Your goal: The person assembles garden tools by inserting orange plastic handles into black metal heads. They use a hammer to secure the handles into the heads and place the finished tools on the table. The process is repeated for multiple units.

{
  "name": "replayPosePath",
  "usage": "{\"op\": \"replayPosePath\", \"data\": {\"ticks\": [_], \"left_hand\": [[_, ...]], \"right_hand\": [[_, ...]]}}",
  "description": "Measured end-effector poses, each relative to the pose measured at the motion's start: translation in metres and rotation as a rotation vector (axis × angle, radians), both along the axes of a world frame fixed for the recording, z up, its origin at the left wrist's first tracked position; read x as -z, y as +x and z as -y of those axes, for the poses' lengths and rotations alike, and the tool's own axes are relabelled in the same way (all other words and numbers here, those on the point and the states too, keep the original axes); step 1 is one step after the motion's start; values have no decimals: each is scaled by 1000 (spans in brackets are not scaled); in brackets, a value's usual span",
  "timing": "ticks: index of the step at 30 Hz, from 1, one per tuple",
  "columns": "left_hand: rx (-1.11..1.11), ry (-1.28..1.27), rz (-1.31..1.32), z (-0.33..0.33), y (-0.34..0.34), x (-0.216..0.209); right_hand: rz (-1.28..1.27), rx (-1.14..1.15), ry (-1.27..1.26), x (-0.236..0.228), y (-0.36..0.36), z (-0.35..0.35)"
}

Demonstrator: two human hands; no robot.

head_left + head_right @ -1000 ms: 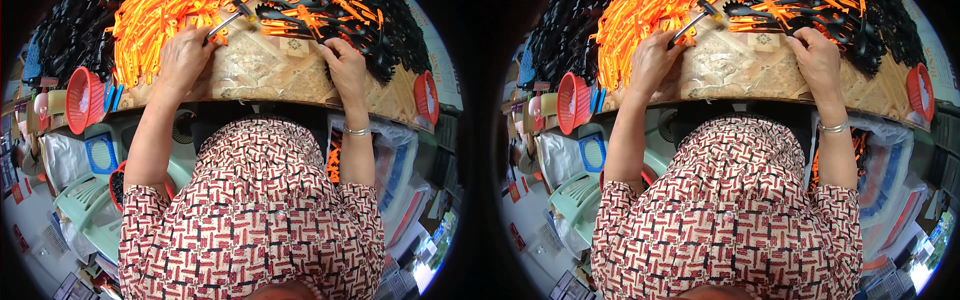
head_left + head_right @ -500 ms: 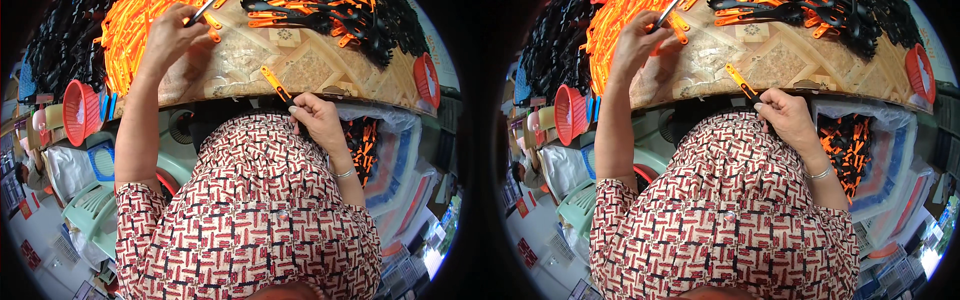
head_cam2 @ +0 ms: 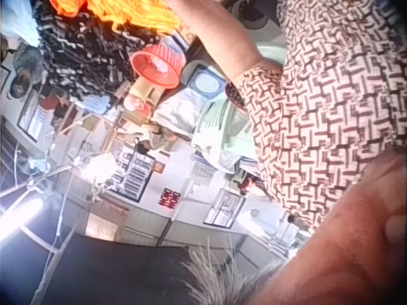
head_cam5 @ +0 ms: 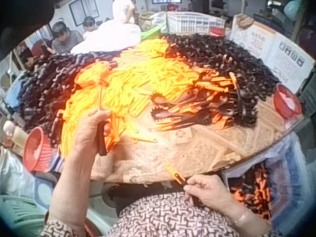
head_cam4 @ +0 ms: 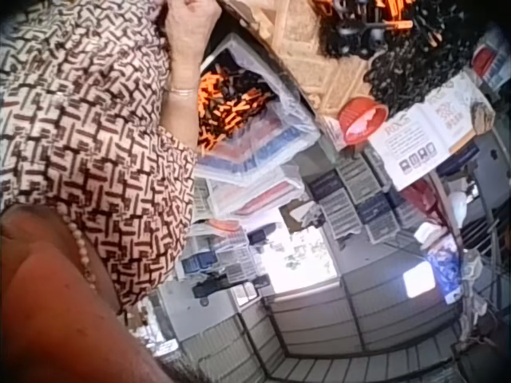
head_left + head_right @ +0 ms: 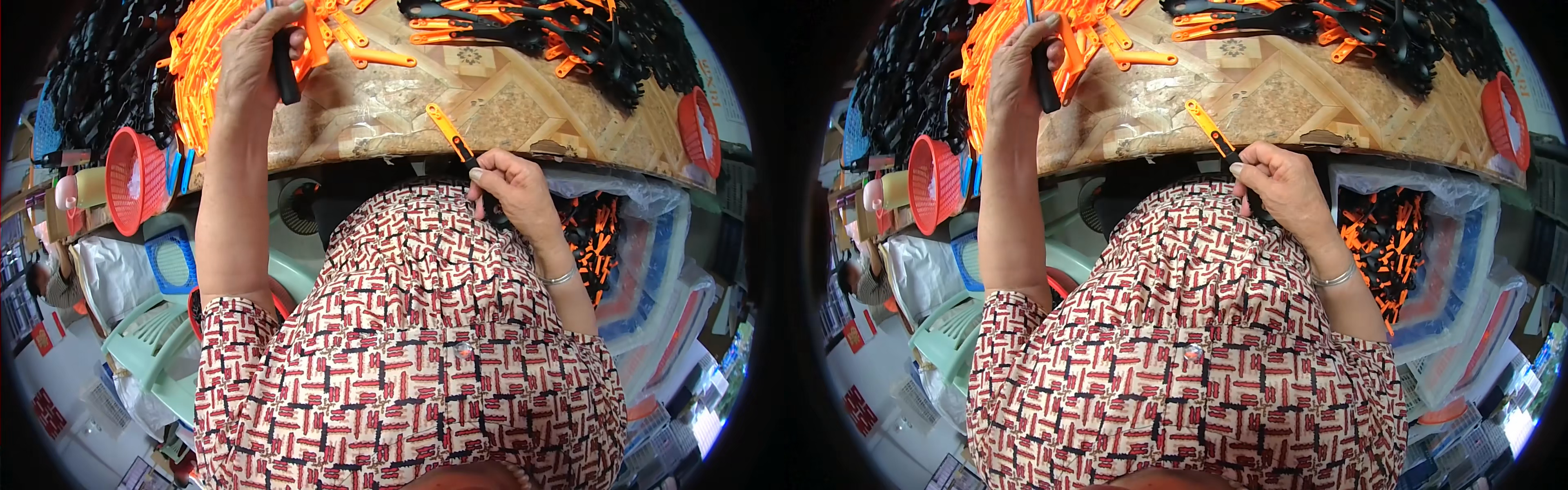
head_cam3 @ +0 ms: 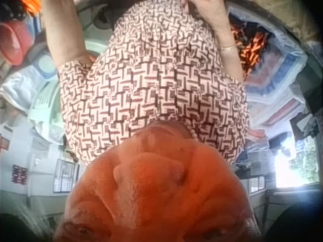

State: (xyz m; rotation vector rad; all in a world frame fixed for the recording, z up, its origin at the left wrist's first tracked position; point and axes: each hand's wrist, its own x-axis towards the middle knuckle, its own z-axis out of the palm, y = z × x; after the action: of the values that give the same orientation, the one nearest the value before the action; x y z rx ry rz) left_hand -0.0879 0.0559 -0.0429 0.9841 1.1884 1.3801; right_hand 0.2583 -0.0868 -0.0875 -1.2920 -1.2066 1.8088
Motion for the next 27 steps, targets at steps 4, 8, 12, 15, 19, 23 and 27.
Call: {"op": "replayPosePath", "data": {"ticks": [4, 8, 12, 15, 19, 23, 27], "left_hand": [[80, -108, 95, 24, 44, 3], [191, -221, 64, 60, 98, 4], [282, -211, 51, 77, 129, 8], [287, -221, 79, 81, 139, 11], [279, -203, 33, 87, 146, 20], [249, -174, -27, 90, 149, 19], [246, -188, -89, 90, 146, 16]], "right_hand": [[-30, 3, -14, 3, 1, 0], [-9, -23, -20, 3, 2, -2], [-76, 14, -39, 1, 0, 1], [-55, 27, 6, 5, 0, 1], [-101, 59, 34, 6, -5, 4], [-21, 27, 12, 1, -5, 5], [-66, 79, 55, 3, -6, 7]]}}
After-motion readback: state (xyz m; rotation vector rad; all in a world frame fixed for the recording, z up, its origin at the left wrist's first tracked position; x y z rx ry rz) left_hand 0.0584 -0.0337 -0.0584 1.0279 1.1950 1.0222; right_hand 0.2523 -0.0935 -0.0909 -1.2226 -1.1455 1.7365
